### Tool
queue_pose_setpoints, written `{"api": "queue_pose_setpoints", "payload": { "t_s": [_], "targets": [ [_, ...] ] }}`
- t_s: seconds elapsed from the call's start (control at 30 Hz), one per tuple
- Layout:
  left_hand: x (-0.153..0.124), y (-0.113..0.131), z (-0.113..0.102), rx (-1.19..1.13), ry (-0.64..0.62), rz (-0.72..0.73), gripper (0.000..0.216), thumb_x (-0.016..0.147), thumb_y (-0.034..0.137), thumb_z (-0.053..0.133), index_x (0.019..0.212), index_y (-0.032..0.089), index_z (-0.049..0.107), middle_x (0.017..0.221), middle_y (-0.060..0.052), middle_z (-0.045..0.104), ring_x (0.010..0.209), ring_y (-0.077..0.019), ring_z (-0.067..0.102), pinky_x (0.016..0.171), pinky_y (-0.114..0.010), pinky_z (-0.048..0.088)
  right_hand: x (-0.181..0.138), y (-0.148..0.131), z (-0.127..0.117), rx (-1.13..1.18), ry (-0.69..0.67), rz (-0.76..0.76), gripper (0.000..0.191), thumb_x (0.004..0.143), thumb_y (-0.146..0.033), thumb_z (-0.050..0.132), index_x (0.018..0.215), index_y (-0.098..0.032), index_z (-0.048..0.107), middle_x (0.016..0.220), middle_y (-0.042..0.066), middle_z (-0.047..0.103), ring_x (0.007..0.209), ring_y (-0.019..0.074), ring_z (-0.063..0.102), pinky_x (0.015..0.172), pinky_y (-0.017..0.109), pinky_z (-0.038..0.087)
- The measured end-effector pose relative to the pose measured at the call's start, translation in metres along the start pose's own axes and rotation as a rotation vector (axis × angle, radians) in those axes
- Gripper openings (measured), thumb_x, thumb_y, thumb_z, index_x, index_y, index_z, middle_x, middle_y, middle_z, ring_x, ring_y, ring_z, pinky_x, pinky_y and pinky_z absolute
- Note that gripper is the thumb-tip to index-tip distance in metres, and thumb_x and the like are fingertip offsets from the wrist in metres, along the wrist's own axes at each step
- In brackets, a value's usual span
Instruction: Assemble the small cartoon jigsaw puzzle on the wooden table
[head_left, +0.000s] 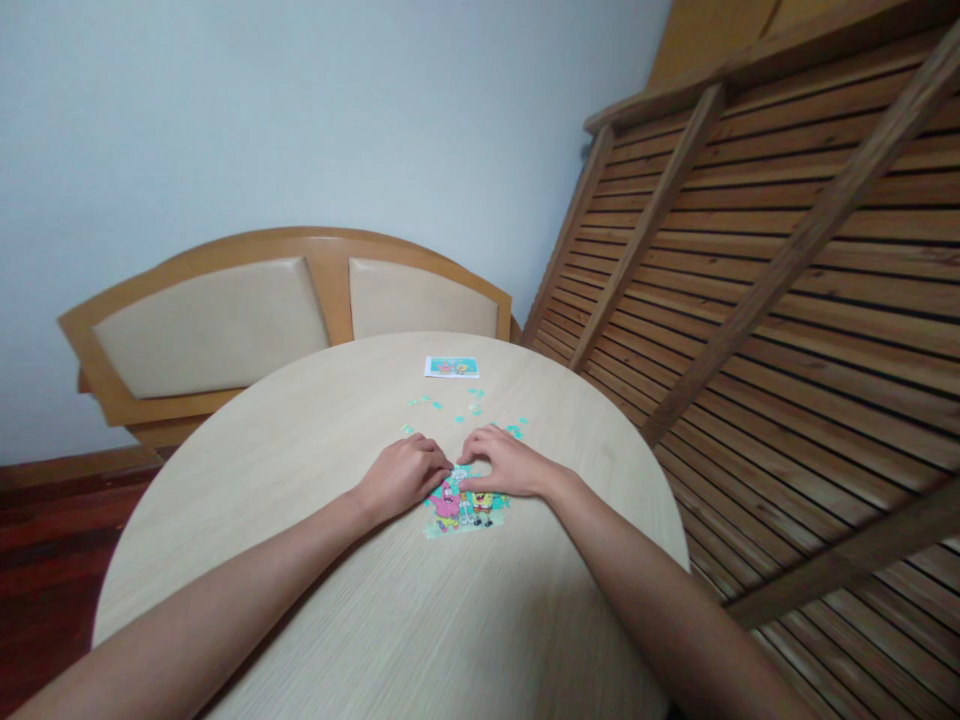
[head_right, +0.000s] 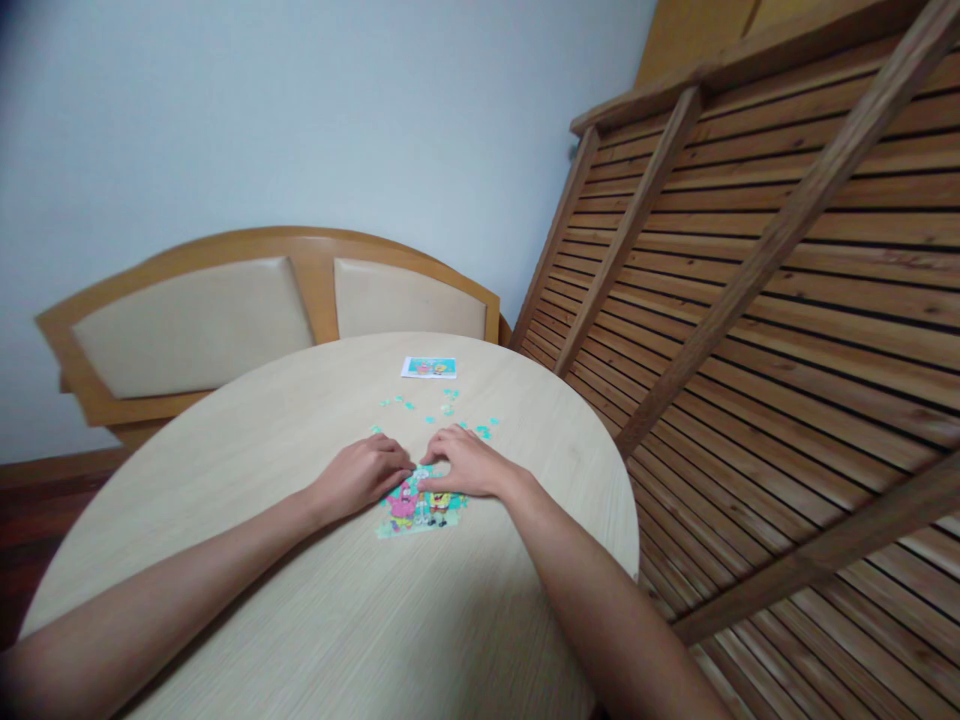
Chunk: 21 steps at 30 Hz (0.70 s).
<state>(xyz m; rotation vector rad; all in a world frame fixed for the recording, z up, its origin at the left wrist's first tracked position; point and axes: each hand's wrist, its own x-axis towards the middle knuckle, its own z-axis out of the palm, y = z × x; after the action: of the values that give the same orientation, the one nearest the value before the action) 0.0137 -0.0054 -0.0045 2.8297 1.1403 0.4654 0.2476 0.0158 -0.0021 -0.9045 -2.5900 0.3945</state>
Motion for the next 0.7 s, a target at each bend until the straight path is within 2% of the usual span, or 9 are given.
{"api": "queue_pose_setpoints", "payload": {
  "t_s": [0.27, 0.43, 0.6, 0.7],
  "targets": [
    [-0.003, 0.001, -0.008, 0.003, -0.013, 0.127, 0.026, 0.1, 0.029, 0.046, 0.1, 0.021, 0.071, 0.101, -0.008, 0.067, 0.097, -0.0222, 0.059, 0.087, -0.033, 0.047, 0.001, -0.002, 0.0, -0.003, 0.005, 0.017, 0.031, 0.081, -0.045, 0.074, 0.099, -0.02, 0.07, 0.105, 0.007, 0.067, 0.105, 0.0238, 0.056, 0.095, 0.038, 0.041],
    [-0.005, 0.0, -0.015, 0.016, -0.062, 0.228, 0.026, 0.099, 0.03, 0.046, 0.109, 0.02, 0.068, 0.109, -0.01, 0.064, 0.102, -0.0238, 0.058, 0.093, -0.036, 0.046, 0.0, -0.001, 0.001, -0.015, 0.012, 0.032, 0.037, 0.083, -0.049, 0.072, 0.106, -0.021, 0.07, 0.107, 0.007, 0.066, 0.108, 0.0246, 0.054, 0.098, 0.04, 0.041],
    [-0.008, -0.002, -0.019, -0.036, -0.089, 0.24, 0.033, 0.102, 0.034, 0.042, 0.119, 0.02, 0.066, 0.113, -0.011, 0.064, 0.106, -0.0241, 0.058, 0.097, -0.037, 0.045, -0.003, 0.002, 0.003, -0.031, 0.014, 0.072, 0.053, 0.083, -0.058, 0.068, 0.122, -0.023, 0.065, 0.125, 0.01, 0.061, 0.121, 0.0274, 0.049, 0.105, 0.044, 0.038],
    [-0.009, -0.014, -0.02, -0.095, -0.088, 0.232, 0.035, 0.103, 0.034, 0.04, 0.121, 0.021, 0.066, 0.117, -0.01, 0.064, 0.11, -0.0225, 0.058, 0.101, -0.036, 0.044, -0.004, 0.004, 0.005, -0.029, -0.005, 0.107, 0.061, 0.086, -0.061, 0.062, 0.133, -0.022, 0.058, 0.14, 0.013, 0.053, 0.131, 0.0291, 0.043, 0.11, 0.048, 0.034]
  ]
}}
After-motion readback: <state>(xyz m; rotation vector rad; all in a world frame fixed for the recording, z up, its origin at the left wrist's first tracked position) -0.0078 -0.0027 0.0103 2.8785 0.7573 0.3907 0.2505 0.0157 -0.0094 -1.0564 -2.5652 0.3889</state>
